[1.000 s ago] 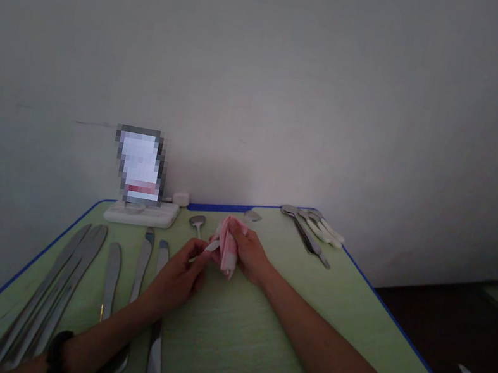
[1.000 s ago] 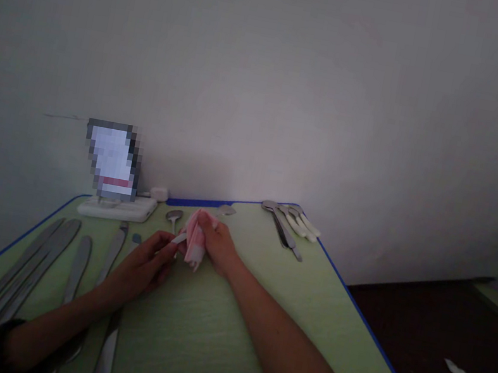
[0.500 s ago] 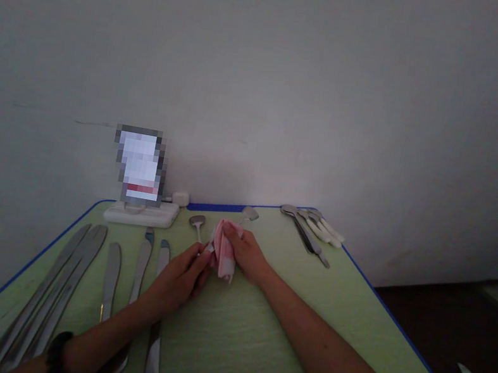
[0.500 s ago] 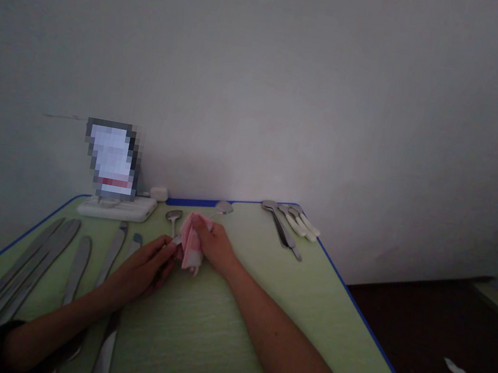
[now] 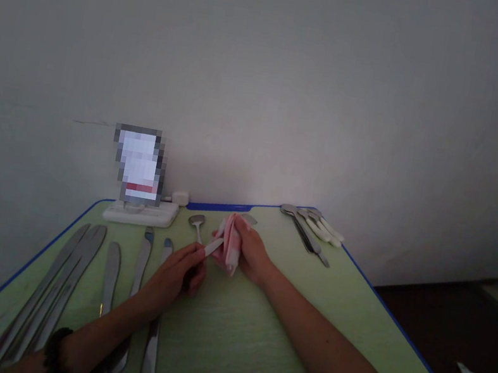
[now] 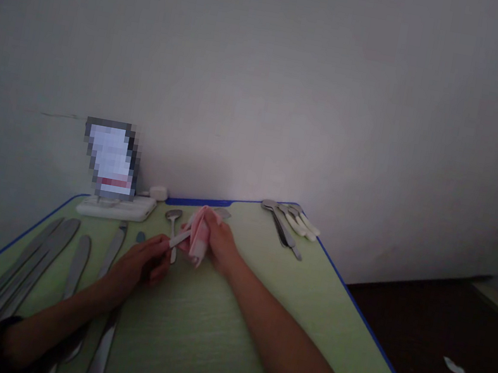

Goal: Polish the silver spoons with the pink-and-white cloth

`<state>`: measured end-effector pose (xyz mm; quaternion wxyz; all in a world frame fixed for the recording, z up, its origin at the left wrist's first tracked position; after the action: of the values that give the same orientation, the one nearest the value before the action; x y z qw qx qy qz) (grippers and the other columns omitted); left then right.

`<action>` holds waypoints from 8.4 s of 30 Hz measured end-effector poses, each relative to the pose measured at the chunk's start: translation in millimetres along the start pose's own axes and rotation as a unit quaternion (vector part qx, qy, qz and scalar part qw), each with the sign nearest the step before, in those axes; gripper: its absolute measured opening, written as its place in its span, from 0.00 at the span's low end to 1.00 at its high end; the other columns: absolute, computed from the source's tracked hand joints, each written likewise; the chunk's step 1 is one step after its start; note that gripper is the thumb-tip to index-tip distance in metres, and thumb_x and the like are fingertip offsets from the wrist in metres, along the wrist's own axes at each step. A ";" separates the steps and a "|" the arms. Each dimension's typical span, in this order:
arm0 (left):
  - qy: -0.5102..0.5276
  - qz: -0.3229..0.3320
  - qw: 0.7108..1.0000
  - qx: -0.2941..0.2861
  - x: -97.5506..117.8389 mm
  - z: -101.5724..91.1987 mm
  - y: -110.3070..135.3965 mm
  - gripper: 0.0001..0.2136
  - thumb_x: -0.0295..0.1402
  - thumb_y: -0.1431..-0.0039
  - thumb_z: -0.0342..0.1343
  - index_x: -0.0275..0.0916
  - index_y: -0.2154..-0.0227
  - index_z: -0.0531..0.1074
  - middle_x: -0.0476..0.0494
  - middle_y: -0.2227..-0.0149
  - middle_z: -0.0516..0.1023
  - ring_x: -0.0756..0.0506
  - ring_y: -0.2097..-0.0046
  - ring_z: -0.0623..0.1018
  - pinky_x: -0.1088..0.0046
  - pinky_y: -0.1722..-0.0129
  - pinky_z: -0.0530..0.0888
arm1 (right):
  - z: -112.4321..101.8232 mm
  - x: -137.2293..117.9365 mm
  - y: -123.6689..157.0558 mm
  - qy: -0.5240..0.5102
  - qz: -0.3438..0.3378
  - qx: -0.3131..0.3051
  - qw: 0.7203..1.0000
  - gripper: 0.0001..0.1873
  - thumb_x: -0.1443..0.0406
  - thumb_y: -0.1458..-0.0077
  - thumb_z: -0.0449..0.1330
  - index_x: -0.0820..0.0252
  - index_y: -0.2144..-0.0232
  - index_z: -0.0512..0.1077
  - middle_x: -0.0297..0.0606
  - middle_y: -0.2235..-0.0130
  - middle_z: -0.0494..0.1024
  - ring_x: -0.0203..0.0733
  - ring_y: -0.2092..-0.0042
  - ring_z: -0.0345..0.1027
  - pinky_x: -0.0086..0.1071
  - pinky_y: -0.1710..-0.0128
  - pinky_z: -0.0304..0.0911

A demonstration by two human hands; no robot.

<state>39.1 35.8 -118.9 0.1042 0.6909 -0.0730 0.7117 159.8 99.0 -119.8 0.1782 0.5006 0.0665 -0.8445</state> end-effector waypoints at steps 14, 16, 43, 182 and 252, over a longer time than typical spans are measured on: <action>-0.175 0.021 0.984 0.009 8.8 8.0 8.6 0.12 0.44 0.43 0.48 0.40 0.70 0.58 0.59 0.82 0.62 0.55 0.83 0.61 0.82 0.85 0.58 | -4.6 0.3 -1.7 -0.027 0.017 0.033 0.999 0.20 0.51 0.46 0.53 0.64 0.73 0.70 0.39 0.78 0.75 0.38 0.77 0.69 0.31 0.75 0.67; -0.197 0.023 0.980 0.017 8.3 6.8 7.8 0.11 0.42 0.45 0.50 0.40 0.70 0.58 0.59 0.82 0.63 0.55 0.83 0.62 0.81 0.84 0.59 | -3.6 0.3 -1.3 -0.018 0.010 0.035 0.999 0.20 0.51 0.47 0.54 0.64 0.73 0.70 0.39 0.78 0.76 0.37 0.77 0.69 0.31 0.75 0.66; -0.101 -0.036 0.994 -0.013 1.6 9.2 8.5 0.21 0.52 0.41 0.39 0.38 0.74 0.63 0.54 0.84 0.66 0.54 0.85 0.63 0.82 0.89 0.58 | -0.2 0.7 0.1 -0.040 0.020 0.005 0.999 0.18 0.51 0.47 0.55 0.61 0.70 0.66 0.39 0.73 0.77 0.39 0.72 0.72 0.32 0.73 0.69; -0.190 -0.021 0.981 0.038 8.4 0.5 0.8 0.13 0.42 0.49 0.46 0.41 0.82 0.57 0.58 0.88 0.57 0.54 0.87 0.58 0.77 0.86 0.54 | 24.0 -19.3 23.0 0.759 -0.443 -0.077 0.472 0.08 0.65 0.41 0.52 0.57 0.62 0.70 0.36 0.61 0.77 0.41 0.54 0.63 0.38 0.50 0.51; 0.188 -0.051 0.977 -0.090 0.9 4.4 4.1 0.10 0.40 0.55 0.48 0.39 0.81 0.62 0.60 0.93 0.52 0.55 0.91 0.49 0.81 0.92 0.57 | -2.0 -22.7 10.4 0.595 -0.249 -0.013 0.764 0.20 0.62 0.43 0.51 0.62 0.49 0.59 0.45 0.58 0.76 0.42 0.60 0.71 0.34 0.60 0.63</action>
<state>42.4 30.7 -117.7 0.2141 0.5354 -0.0809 0.8130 175.2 95.2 -100.4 -0.1066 0.8660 0.2924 -0.3912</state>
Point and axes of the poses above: each hand's wrist, its own y-axis away from the middle knuckle, its own z-axis out of the palm, x = y × z, the point moved 4 cm from there along -y, towards the middle knuckle
